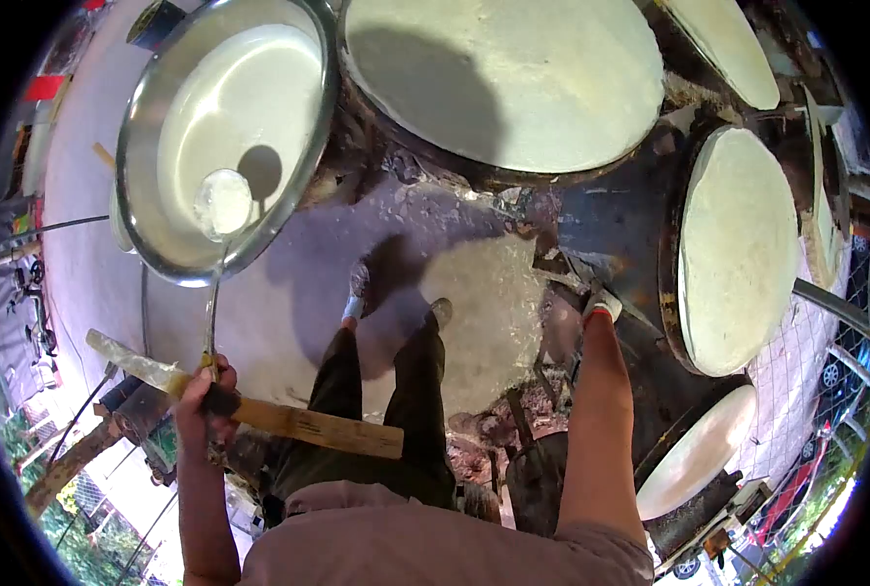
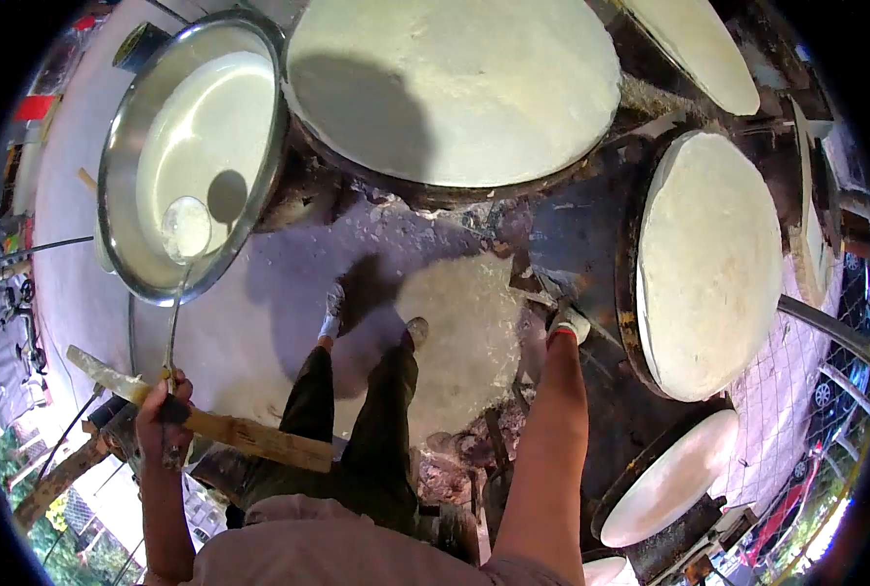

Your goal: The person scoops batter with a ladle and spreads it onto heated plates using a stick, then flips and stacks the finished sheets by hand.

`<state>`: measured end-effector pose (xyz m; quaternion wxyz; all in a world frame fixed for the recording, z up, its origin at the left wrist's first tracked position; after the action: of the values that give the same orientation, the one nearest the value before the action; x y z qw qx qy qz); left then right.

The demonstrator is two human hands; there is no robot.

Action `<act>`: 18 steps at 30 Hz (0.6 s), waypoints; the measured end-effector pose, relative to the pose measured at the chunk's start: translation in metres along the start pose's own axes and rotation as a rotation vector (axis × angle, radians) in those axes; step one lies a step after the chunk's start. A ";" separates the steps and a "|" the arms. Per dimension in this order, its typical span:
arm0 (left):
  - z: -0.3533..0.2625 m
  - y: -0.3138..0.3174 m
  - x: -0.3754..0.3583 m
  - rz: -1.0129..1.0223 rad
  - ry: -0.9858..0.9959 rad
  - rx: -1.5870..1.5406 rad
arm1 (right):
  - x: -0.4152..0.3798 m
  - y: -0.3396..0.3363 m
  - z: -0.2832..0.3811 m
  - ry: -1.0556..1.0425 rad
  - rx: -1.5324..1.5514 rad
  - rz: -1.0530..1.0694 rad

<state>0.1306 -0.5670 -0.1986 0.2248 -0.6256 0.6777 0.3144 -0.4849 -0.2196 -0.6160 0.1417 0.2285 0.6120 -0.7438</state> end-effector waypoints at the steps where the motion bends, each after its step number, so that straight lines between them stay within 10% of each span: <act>1: 0.000 0.002 0.000 0.019 -0.018 -0.021 | -0.021 -0.013 0.019 -0.010 0.010 -0.004; 4: 0.000 -0.004 -0.001 0.055 -0.006 -0.040 | -0.062 -0.032 0.025 0.282 0.182 0.084; 7: -0.008 -0.006 -0.002 0.074 0.045 -0.025 | -0.001 0.007 -0.001 0.010 0.134 -0.094; 18: -0.010 0.001 -0.002 0.155 0.047 -0.005 | -0.058 -0.026 0.038 0.098 0.090 0.170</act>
<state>0.1311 -0.5729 -0.1899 0.1826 -0.5788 0.7285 0.3178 -0.4549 -0.2555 -0.5585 0.1636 0.3219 0.5625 -0.7438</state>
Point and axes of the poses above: each hand's wrist, its own x-axis towards the middle knuckle, its own y-axis out of the palm, z = x × y, the point moved 8 cm from there along x, towards the middle knuckle, and after that the axes turned 7 degrees about y, right-handed, at the moved point
